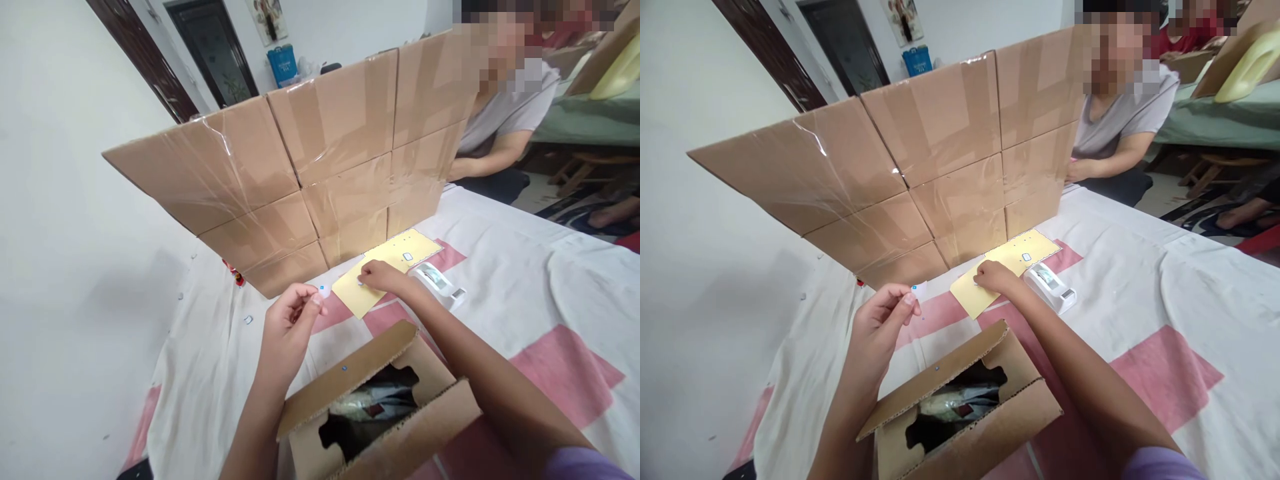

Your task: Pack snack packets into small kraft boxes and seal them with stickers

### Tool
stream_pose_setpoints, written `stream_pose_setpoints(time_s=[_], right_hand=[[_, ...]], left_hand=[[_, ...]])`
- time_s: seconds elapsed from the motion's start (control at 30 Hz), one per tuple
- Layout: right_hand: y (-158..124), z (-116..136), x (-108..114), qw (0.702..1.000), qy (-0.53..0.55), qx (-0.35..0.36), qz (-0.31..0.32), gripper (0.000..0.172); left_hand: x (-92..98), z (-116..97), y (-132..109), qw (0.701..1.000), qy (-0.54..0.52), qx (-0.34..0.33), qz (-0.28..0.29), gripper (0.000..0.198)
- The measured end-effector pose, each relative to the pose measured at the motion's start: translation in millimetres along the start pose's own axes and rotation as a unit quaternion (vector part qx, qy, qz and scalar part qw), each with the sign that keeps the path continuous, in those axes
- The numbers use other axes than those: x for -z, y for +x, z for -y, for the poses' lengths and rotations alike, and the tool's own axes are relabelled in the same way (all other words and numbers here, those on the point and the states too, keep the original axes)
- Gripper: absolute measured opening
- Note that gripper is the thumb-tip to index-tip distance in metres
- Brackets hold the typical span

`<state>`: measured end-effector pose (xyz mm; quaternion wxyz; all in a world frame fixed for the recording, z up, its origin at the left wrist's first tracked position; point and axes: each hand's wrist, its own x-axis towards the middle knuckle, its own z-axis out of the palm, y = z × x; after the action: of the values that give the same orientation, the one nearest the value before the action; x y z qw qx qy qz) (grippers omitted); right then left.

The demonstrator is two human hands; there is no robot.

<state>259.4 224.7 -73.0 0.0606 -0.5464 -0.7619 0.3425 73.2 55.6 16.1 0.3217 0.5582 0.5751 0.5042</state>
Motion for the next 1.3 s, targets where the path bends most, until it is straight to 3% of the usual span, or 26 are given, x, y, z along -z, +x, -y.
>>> stream_pose_setpoints(time_s=[0.17,0.3,0.4,0.57,0.9,1.3], right_hand=[[13,-14,-16,0.996,-0.065,-0.058,-0.019,0.015],[10,-16,-18,0.990,-0.095,-0.090,-0.053,0.025],[10,-17,-17,0.989,-0.093,-0.092,-0.068,0.021],[10,-20,-17,0.993,-0.056,-0.061,-0.084,0.006],[25,-30,-30,0.993,0.013,-0.018,-0.120,0.021],[26,-33,-37,0.994,0.032,0.034,-0.096,0.027]], left_hand=[[2.0,3,2,1.000,0.024,-0.011,0.004,0.025],[0.1,3,2,0.999,0.041,-0.007,-0.015,0.030],[-2.8,-1,0,0.999,0.038,0.010,-0.033,0.032],[-2.8,-6,-3,0.999,0.037,0.001,-0.038,0.034],[0.9,-10,-7,0.998,0.047,0.027,-0.032,0.032],[0.7,-5,-7,0.997,0.070,0.032,-0.010,0.033]])
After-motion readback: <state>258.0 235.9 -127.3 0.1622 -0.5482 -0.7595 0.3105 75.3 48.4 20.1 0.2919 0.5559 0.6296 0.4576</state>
